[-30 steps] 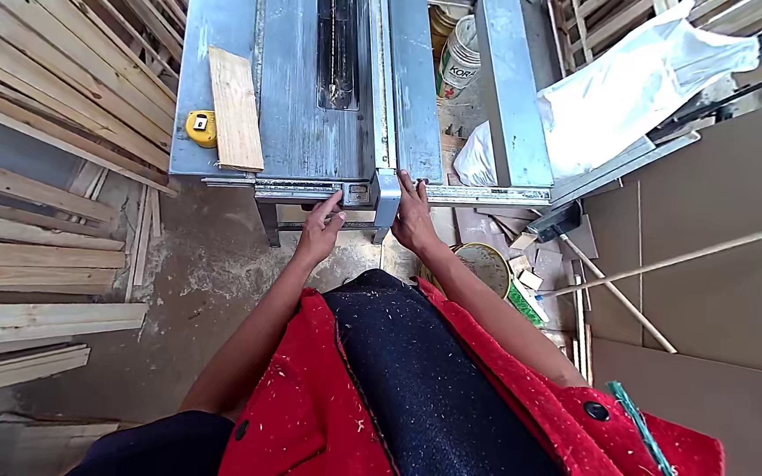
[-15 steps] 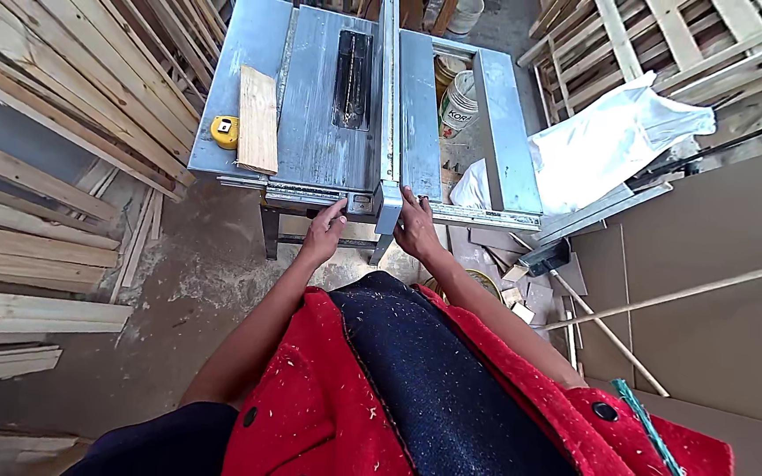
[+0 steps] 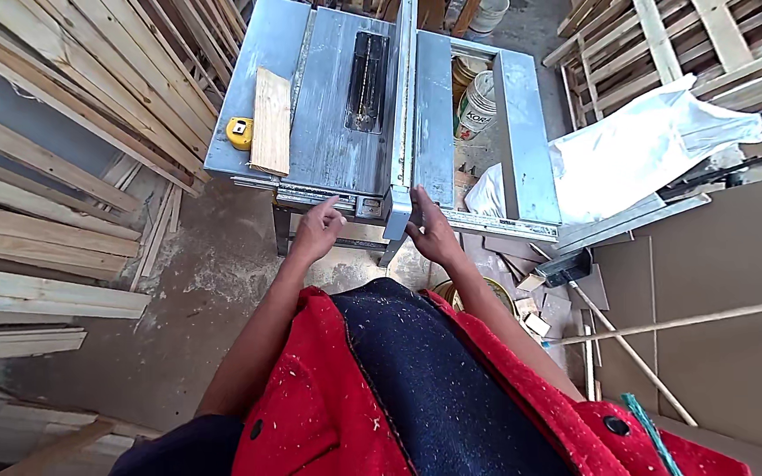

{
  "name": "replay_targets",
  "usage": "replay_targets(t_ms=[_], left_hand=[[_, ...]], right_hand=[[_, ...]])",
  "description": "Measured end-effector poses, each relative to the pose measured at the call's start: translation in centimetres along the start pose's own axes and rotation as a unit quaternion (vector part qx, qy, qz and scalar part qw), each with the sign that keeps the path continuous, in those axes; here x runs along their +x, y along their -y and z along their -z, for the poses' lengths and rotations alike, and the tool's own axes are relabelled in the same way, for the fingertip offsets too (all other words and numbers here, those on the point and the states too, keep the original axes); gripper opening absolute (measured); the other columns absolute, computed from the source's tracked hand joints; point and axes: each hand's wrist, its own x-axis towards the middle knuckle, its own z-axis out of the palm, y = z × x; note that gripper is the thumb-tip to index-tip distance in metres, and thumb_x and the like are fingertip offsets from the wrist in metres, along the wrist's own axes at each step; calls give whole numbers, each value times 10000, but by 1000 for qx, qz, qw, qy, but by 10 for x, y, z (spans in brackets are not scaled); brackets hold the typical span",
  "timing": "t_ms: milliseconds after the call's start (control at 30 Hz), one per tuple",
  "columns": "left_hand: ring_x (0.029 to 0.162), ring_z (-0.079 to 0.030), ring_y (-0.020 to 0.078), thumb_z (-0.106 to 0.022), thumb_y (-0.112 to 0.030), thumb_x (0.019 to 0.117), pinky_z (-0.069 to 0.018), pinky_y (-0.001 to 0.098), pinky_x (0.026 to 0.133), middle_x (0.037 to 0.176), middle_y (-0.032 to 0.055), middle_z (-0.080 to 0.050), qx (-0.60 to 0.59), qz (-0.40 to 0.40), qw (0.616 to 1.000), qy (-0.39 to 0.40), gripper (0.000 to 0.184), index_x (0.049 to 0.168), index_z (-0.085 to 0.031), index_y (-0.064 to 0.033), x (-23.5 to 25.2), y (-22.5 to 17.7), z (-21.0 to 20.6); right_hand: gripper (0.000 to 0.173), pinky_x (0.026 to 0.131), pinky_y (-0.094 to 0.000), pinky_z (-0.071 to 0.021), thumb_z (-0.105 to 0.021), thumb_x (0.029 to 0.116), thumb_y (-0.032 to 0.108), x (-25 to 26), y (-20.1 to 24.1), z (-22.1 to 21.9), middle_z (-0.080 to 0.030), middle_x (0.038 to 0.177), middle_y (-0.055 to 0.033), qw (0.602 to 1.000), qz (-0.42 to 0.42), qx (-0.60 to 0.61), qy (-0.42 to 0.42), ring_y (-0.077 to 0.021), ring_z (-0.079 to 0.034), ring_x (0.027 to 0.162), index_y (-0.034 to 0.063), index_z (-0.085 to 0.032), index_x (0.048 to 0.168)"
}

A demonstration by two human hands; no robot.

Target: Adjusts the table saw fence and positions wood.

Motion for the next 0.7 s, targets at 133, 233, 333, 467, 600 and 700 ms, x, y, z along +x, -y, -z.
replay_targets(t_ms=[133, 233, 333, 467, 600, 700], left_hand=[[1150, -641, 265, -618, -299, 1010, -555, 454, 969, 1290, 134, -637, 184, 3, 938, -293, 325, 1263, -700, -112, 8, -24, 75], [1289, -527, 425, -643, -470, 965, -459, 599, 1054, 1385, 238, -548, 233, 105, 915, -313, 556, 1339, -619, -59, 31, -32, 129], [1173, -634, 468, -667, -599, 921, -478, 713, 972, 1244, 271, -666, 204, 192, 939, -200, 761, 1407, -542, -26, 58, -29, 148], [937, -725, 343, -704, -309, 982, -594, 566, 870, 1127, 225, -705, 34, 169, 969, -174, 533, 1391, -539, -9, 72, -8, 131], [751, -706, 225, -635, -165, 1027, -619, 414, 719, 987, 152, -706, -129, 148, 971, -134, 429, 1416, -504, -37, 26, -21, 96], [769, -740, 288, -641, -77, 1000, -641, 446, 713, 980, 178, -727, -195, 160, 966, -61, 520, 1474, -429, -87, -2, -12, 53]], right_hand=[[710, 1177, -473, -424, -591, 1023, 311, -1, 18, 25, -455, 1573, -154, 990, -58, 113, -59, -247, -482, 1429, 70, -271, 1609], [783, 1134, -450, -469, -608, 990, 445, -1, 28, 27, -463, 1570, -121, 979, -73, 165, -94, -220, -509, 1404, 98, -271, 1606], [966, 1113, -489, -484, -710, 881, 567, 3, 47, 24, -453, 1575, -109, 982, -68, 157, -84, -235, -512, 1395, 113, -269, 1610], [1118, 1098, -461, -506, -834, 762, 555, 11, 61, 8, -381, 1623, -88, 989, -47, 128, -49, -197, -504, 1400, 142, -251, 1623], [1134, 1094, -432, -511, -870, 756, 492, 13, 61, 6, -346, 1650, -52, 989, -71, 125, -33, -169, -524, 1381, 185, -224, 1636], [1125, 1081, -423, -525, -873, 768, 470, 13, 62, 7, -359, 1646, -28, 989, -83, 120, -30, -164, -561, 1347, 220, -209, 1642]])
